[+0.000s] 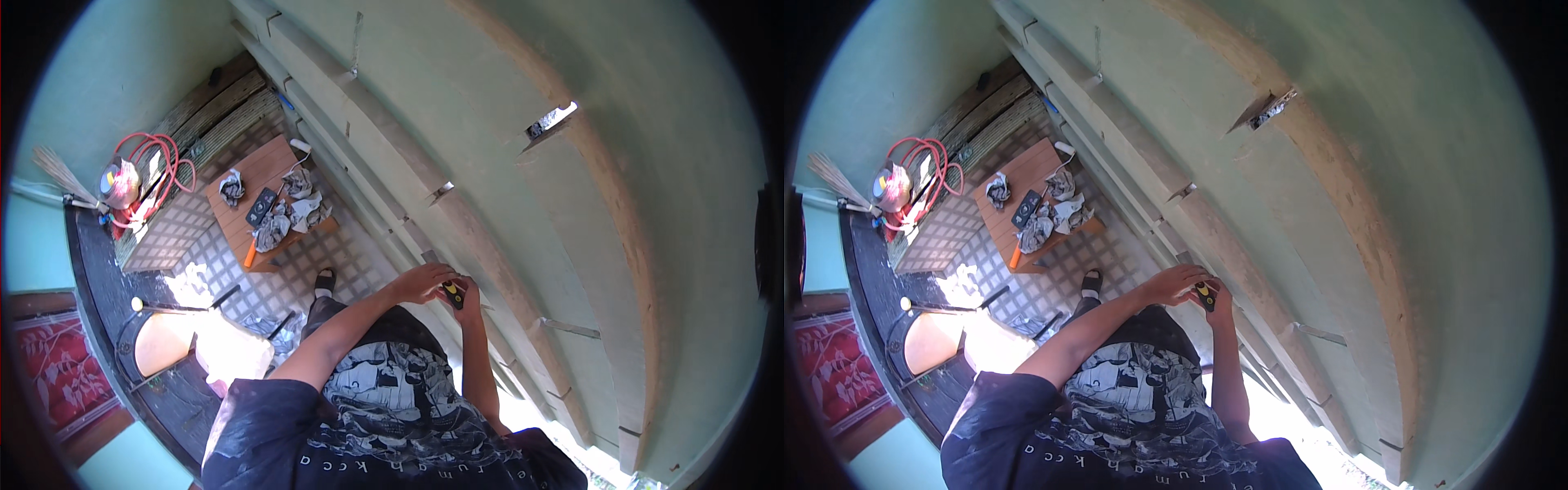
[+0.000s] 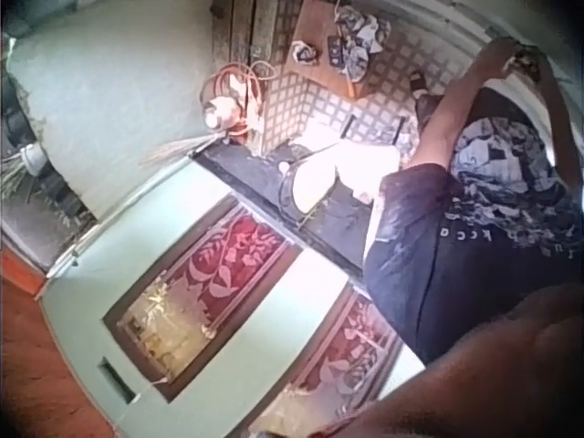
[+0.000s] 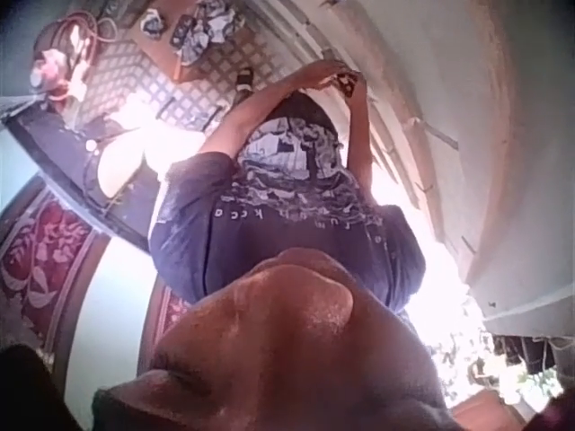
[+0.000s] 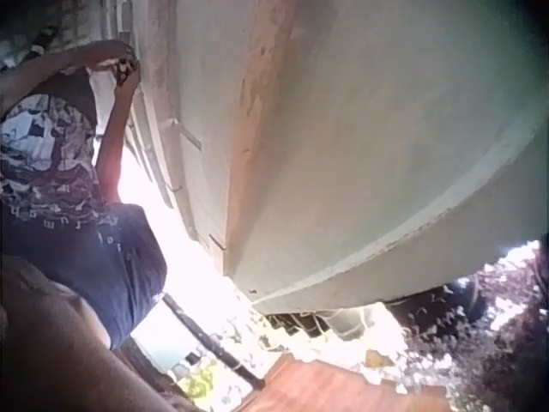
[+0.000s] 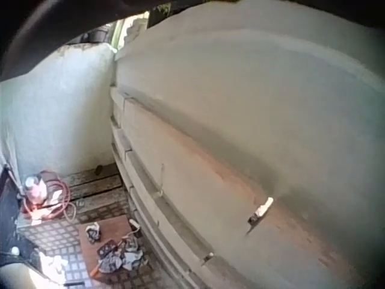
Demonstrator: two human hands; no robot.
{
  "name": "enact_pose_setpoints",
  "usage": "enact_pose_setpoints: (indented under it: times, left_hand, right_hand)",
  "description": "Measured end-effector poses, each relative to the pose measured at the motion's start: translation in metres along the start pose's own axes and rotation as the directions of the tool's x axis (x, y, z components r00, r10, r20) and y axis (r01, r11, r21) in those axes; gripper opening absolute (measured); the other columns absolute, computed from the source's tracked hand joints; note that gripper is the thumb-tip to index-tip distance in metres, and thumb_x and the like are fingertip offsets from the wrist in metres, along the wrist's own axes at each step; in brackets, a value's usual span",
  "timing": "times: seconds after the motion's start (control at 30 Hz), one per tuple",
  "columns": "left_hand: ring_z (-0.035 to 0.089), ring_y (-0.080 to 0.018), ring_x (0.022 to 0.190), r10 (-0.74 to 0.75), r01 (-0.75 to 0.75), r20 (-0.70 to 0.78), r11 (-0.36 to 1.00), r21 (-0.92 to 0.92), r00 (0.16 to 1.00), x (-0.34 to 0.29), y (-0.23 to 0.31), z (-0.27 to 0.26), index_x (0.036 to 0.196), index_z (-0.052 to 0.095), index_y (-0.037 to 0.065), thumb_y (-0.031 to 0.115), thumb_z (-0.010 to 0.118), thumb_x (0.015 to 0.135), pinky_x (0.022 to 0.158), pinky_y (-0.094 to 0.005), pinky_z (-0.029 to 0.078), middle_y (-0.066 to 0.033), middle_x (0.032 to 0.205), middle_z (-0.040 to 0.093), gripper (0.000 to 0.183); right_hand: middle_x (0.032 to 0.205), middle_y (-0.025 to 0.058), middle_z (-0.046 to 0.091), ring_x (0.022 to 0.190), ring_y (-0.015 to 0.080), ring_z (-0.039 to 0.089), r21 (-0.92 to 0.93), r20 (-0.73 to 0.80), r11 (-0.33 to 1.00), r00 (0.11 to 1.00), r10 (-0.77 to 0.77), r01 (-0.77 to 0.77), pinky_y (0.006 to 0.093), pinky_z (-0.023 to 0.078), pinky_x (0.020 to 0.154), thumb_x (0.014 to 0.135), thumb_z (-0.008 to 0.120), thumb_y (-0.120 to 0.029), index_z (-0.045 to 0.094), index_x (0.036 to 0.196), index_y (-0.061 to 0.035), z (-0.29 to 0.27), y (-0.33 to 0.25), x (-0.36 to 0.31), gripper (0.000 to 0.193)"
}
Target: Using a putty knife to scrape a concrete beam and apply wall filler to cracks.
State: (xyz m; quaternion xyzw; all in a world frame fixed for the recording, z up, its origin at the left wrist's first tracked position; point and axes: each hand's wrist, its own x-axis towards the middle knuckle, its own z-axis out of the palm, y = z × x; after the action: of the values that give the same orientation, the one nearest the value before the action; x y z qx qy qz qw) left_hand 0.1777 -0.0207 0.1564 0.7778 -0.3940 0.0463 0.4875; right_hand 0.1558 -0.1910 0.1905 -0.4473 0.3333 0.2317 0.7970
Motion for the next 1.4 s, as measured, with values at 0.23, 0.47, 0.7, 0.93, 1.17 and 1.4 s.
enact_pose_setpoints:
  times: [0.23, 0.47, 0.7, 0.93, 1.17, 1.4]
  left_hand:
    - [0.055, -0.0306, 0.096, 0.041, -0.036, 0.102, 0.998, -0.051, 0.994, 0.032, -0.005, 0.034, 0.111, 0.052, 0.01, 0.004, 0.068, 0.059, 0.083, -0.0409, 0.045, -0.0114, 0.098, 0.057, 0.055]
    - [0.057, -0.0313, 0.078, -0.034, 0.039, 0.11, 0.998, -0.049, 0.993, 0.021, -0.033, 0.06, 0.082, 0.054, 0.009, 0.013, 0.072, 0.058, 0.069, -0.0417, 0.045, -0.0099, 0.076, 0.057, 0.03]
    - [0.055, -0.0287, 0.069, 0.078, -0.073, -0.076, 0.995, 0.067, 0.994, 0.015, -0.047, 0.076, 0.065, 0.053, 0.01, 0.029, 0.07, 0.059, 0.059, -0.0402, 0.045, -0.0075, 0.067, 0.053, 0.027]
    - [0.055, -0.0279, 0.074, 0.032, -0.024, -0.083, 0.995, 0.093, 0.996, 0.02, -0.04, 0.077, 0.067, 0.054, 0.011, 0.023, 0.069, 0.054, 0.064, -0.0394, 0.046, -0.0056, 0.069, 0.053, 0.023]
    - [0.055, -0.0284, 0.073, -0.018, 0.024, -0.14, 0.999, 0.045, 0.99, 0.017, -0.043, 0.077, 0.067, 0.054, 0.01, 0.023, 0.07, 0.051, 0.064, -0.0393, 0.046, -0.0058, 0.07, 0.055, 0.026]
    - [0.054, -0.0284, 0.068, 0.151, -0.136, -0.14, 0.985, 0.107, 0.979, 0.014, -0.044, 0.081, 0.068, 0.052, 0.009, 0.029, 0.065, 0.057, 0.058, -0.039, 0.045, -0.0069, 0.069, 0.051, 0.026]
  right_hand:
    - [0.089, 0.0095, 0.06, 0.077, 0.0234, 0.057, -0.153, -0.411, 0.94, 0.846, -0.341, 0.305, 0.0358, 0.048, 0.07, 0.091, 0.039, -0.023, 0.057, 0.092, -0.0027, -0.013, 0.018, 0.016, 0.028]
    - [0.097, 0.0157, 0.054, 0.09, 0.0318, 0.051, -0.945, 0.188, -0.061, 0.38, -0.906, 0.322, 0.0414, 0.04, 0.08, 0.086, 0.048, -0.014, 0.058, 0.091, -0.0022, 0.011, 0.026, -0.054, 0.016]
    - [0.092, 0.0158, 0.05, 0.086, 0.0321, 0.051, -0.409, 0.861, -0.581, 0.086, -0.501, 0.704, 0.0425, 0.041, 0.077, 0.074, 0.059, -0.01, 0.055, 0.088, -0.0045, 0.001, -0.001, -0.049, 0.016]
    - [0.091, 0.0139, 0.051, 0.081, 0.0327, 0.051, -0.408, 0.842, -0.455, 0.133, -0.523, 0.791, 0.0418, 0.041, 0.071, 0.072, 0.059, -0.008, 0.055, 0.086, -0.0053, -0.008, -0.017, -0.037, 0.015]
    - [0.087, 0.0145, 0.05, 0.077, 0.0325, 0.051, -0.407, 0.868, -0.411, 0.204, -0.453, 0.816, 0.0423, 0.042, 0.067, 0.075, 0.058, -0.015, 0.053, 0.083, -0.005, -0.002, -0.015, -0.017, 0.014]
    - [0.085, 0.0125, 0.05, 0.076, 0.0327, 0.051, -0.311, 0.875, -0.403, 0.094, -0.475, 0.86, 0.0437, 0.042, 0.065, 0.081, 0.054, -0.026, 0.052, 0.085, -0.0061, 0.011, -0.018, -0.014, 0.02]
